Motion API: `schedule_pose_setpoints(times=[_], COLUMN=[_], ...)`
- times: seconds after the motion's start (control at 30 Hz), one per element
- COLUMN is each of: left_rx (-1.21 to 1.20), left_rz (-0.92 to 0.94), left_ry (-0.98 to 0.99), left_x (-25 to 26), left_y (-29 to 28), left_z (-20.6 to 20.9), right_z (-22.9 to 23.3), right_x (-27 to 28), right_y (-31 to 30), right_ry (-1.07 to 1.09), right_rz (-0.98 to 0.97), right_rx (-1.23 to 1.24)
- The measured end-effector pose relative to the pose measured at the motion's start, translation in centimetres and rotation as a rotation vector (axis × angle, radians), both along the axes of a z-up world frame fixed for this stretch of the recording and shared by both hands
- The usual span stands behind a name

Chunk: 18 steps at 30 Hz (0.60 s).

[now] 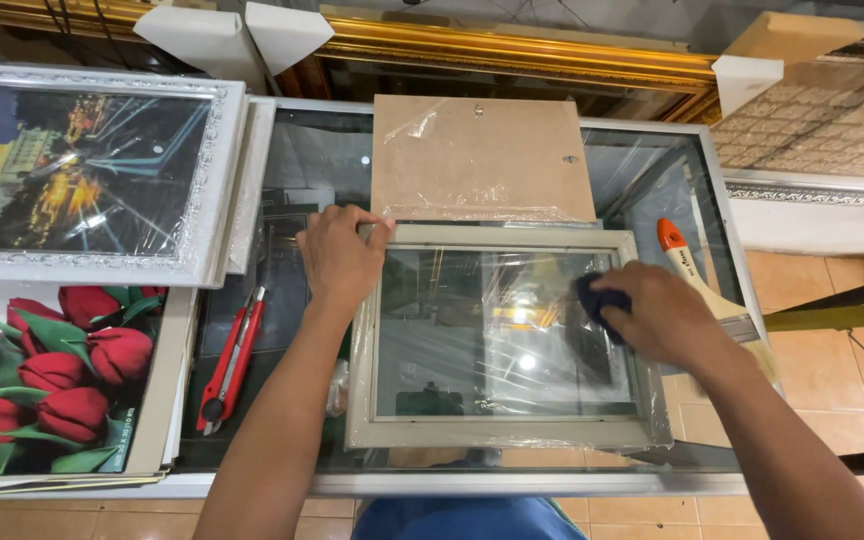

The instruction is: Cleaning the glass of a picture frame with a cloth.

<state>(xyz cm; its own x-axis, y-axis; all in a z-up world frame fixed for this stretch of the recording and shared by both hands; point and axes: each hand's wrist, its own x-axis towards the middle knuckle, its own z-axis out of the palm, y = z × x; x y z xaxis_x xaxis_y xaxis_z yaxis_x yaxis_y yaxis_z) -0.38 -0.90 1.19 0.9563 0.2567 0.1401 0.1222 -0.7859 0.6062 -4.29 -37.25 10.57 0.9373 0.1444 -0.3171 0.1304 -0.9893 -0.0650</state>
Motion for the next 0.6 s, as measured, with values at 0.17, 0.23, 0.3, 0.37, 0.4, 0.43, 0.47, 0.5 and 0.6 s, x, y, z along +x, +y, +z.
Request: schedule_pose_setpoints(times=[0.17, 0.23, 0.3, 0.37, 0.4, 0.43, 0.47, 0.5, 0.6], left_rx=[0.027, 0.062, 0.058, 0.058, 0.055, 0.058, 0.016, -0.029, -0.017], left_rz=[0.014, 0.015, 0.023, 0.016, 0.013, 0.009, 0.014, 0.019, 0.017], left_ry=[-0.055, -0.103, -0.083, -0.068, -0.055, -0.056, -0.022, 0.011, 0.001], left_x=[-0.1, 0.0, 0.0, 0.0, 0.1, 0.0, -0.1, -0.2, -0.2], left_y=[-0.4, -0.4, -0.3, -0.2, -0.1, 0.1, 0.2, 0.1, 0.1], left_z=[0.2, 0.0, -0.4, -0.2, -0.1, 0.0, 0.2, 0.3, -0.2], right_z=[-0.7, -1.8, -2.3, -2.4, -2.3, -3.0, -3.6, -4.2, -6.3], right_x=[-6.2, -6.9, -6.8, -6.4, -6.2, -5.8, -5.3, -4.9, -3.9], right_y=[-3.5, -4.2, -3.2, 1.6, 4.0, 6.7, 9.3, 11.7, 16.6], right_ry=[0.149, 0.188, 0.101, 0.099, 0.096, 0.094, 0.038, -0.021, -0.115], right_rz=[0.289, 0.341, 0.467, 0.522, 0.581, 0.577, 0.710, 0.842, 0.902], right_rx=[0.071, 0.128, 0.259, 0.285, 0.306, 0.310, 0.357, 0.401, 0.462])
